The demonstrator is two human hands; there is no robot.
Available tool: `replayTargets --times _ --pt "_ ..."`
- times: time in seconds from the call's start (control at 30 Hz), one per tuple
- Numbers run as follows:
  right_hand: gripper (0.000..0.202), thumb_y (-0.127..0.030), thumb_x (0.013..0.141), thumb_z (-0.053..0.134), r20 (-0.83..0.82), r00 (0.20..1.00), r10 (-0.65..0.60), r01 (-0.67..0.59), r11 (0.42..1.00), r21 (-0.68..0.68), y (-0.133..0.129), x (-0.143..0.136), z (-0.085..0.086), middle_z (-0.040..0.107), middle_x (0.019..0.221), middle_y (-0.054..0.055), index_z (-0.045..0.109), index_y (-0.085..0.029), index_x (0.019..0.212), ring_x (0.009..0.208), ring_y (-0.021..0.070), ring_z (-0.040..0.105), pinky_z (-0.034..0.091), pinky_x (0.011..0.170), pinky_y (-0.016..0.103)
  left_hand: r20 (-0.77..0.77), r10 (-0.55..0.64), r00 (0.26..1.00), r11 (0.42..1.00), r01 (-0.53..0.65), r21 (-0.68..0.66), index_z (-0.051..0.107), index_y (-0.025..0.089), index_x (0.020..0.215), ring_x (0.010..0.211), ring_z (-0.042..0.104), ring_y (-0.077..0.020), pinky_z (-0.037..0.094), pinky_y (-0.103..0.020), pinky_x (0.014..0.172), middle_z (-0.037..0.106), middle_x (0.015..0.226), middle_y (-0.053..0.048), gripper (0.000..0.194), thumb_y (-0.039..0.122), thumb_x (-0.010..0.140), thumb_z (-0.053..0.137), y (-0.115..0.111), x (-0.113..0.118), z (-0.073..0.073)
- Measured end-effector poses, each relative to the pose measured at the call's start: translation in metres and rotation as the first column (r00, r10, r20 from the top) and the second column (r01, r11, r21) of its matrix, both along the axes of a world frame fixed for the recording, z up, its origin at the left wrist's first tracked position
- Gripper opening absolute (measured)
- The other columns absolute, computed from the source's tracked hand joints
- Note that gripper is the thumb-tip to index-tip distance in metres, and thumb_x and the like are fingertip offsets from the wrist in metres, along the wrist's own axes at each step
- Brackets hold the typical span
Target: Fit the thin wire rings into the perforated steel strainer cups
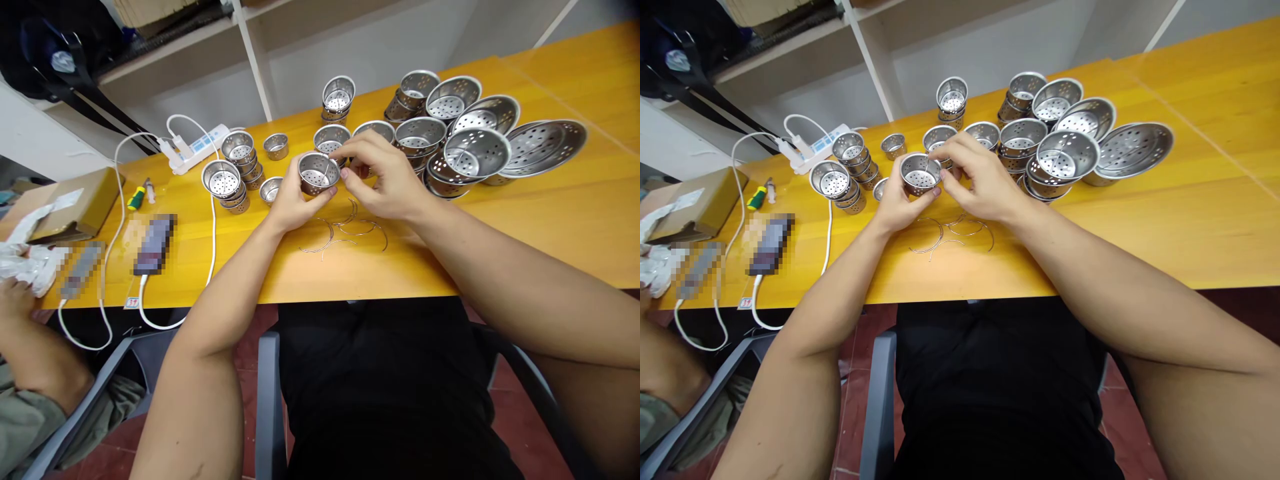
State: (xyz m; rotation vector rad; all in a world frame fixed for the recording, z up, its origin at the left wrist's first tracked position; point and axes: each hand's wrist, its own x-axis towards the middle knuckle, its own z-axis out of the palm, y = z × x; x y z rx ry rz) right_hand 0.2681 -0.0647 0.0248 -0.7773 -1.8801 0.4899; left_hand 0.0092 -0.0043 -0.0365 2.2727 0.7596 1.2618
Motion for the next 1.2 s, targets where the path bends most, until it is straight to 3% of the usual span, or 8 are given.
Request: replayTargets --times 0.17,0.33,0.5,0.63,0.87,1.2 --pt "0.034 -0.064 0.112 0.081 0.007 1.000 0.022 -0.022 1.000 0.009 0.000 0.001 0.001 0.085 0.145 0.012 0.089 -0.039 0.134 0.123 0.0402 0.079 0.070 0.107 0.062 0.018 0.011 1.000 1.000 -0.011 -0.022 0.050 0.031 0.165 0.150 0.077 -0.0349 0.064 -0.061 0.136 0.071 0.159 -0.014 0.091 0.087 0.102 0.084 0.000 0.000 -0.001" --pt "0.043 -0.061 0.109 0.084 0.024 1.000 -0.004 0.003 0.999 0.052 -0.002 0.001 0.004 0.085 0.143 0.013 0.086 -0.039 0.146 0.119 0.0418 0.080 0.070 0.109 0.067 -0.006 0.004 1.000 1.000 -0.004 -0.030 0.049 0.030 0.165 0.151 0.075 -0.0355 0.063 -0.061 0.136 0.070 0.160 -0.015 0.093 0.087 0.101 0.084 0.000 -0.001 -0.001" --pt "0.036 -0.065 0.110 0.081 0.033 0.999 0.000 0.000 1.000 0.013 -0.004 0.001 0.005 0.085 0.144 0.013 0.090 -0.040 0.134 0.132 0.0456 0.079 0.069 0.114 0.068 0.006 -0.019 1.000 1.000 0.019 -0.009 0.045 0.033 0.168 0.152 0.074 -0.0366 0.061 -0.064 0.137 0.067 0.162 -0.015 0.090 0.086 0.104 0.081 0.005 -0.002 -0.004" --pt "0.048 -0.066 0.108 0.083 0.025 1.000 -0.007 0.007 1.000 0.017 -0.006 0.000 0.007 0.085 0.146 0.012 0.086 -0.041 0.149 0.135 0.0463 0.078 0.069 0.117 0.069 -0.009 -0.010 1.000 1.000 0.010 -0.002 0.045 0.034 0.168 0.151 0.074 -0.0366 0.060 -0.065 0.137 0.067 0.161 -0.014 0.092 0.088 0.103 0.081 0.006 -0.003 -0.005" --pt "0.029 -0.063 0.111 0.080 0.013 0.999 0.041 -0.041 0.999 -0.013 -0.006 -0.001 0.005 0.085 0.149 0.013 0.091 -0.042 0.128 0.133 0.0467 0.079 0.066 0.119 0.076 0.002 -0.019 1.000 1.000 0.019 -0.017 0.040 0.036 0.173 0.155 0.073 -0.0371 0.061 -0.065 0.138 0.065 0.165 -0.015 0.096 0.089 0.103 0.079 0.008 -0.003 -0.008" --pt "0.022 -0.052 0.112 0.080 0.079 0.997 0.026 -0.029 0.999 0.035 0.001 0.000 0.000 0.082 0.154 0.012 0.093 -0.040 0.125 0.150 0.0490 0.073 0.058 0.133 0.079 -0.026 -0.006 1.000 0.999 0.006 0.031 0.033 0.038 0.182 0.162 0.068 -0.0389 0.055 -0.068 0.144 0.061 0.170 -0.015 0.101 0.088 0.106 0.077 0.009 -0.006 -0.007"
